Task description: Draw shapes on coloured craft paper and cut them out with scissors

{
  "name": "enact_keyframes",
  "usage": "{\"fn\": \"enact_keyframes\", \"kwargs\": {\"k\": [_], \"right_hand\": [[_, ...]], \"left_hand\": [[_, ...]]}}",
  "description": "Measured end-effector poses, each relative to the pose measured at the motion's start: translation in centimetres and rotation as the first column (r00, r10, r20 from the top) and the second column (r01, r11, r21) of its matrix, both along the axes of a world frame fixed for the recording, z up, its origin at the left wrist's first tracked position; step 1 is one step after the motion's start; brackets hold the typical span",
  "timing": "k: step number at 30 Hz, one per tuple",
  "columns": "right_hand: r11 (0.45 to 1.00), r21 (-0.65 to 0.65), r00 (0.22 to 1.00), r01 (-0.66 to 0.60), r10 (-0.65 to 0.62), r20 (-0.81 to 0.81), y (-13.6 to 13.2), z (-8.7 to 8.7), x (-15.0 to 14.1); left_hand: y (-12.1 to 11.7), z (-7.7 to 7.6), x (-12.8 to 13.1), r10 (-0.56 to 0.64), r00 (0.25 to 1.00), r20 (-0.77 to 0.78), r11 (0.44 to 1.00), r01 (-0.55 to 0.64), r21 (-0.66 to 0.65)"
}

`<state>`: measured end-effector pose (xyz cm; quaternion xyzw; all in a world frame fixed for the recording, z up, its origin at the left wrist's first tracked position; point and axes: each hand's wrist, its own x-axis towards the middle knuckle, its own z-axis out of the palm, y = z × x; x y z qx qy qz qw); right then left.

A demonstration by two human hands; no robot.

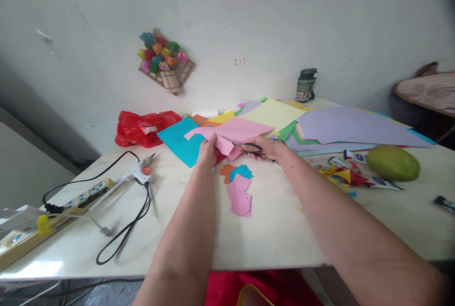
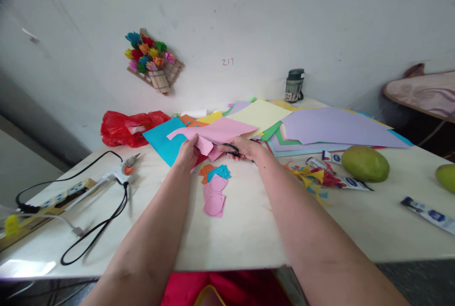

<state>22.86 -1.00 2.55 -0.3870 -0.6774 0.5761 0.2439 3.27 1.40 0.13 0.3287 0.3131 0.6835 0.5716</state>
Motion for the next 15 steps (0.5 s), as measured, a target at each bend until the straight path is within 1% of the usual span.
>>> {"fn": "enact_keyframes", "kwargs": {"k": [3,6,11,15], "right_hand": [[1.000,-0.003,0.999,0.025,-0.025,-0.043,-0.10,0.00,-0.04],[0.999,0.007,0.998,0.044,-0.044,-0.048,0.00,-0.16,-0.03],[1.000,0.001,0.999,0.028,-0.028,-0.040,0.15,-0.26,0.05],[1.000,-0.026,0.997,0.000,-0.002,-0.075,0.14,-0.21,0.11]], "left_hand": [[0.05,0.01,0.01,0.045,0.999,-0.006,0.999,-0.045,-0.008],[-0.11,0.20,0.04,0.091,0.996,-0.012,0.995,-0.091,-0.030],[-0.30,0.42,0.02,0.119,0.993,-0.003,0.990,-0.119,-0.072],[-0.08,0.24,-0.17,0.138,0.990,-0.020,0.987,-0.139,-0.077]]}}
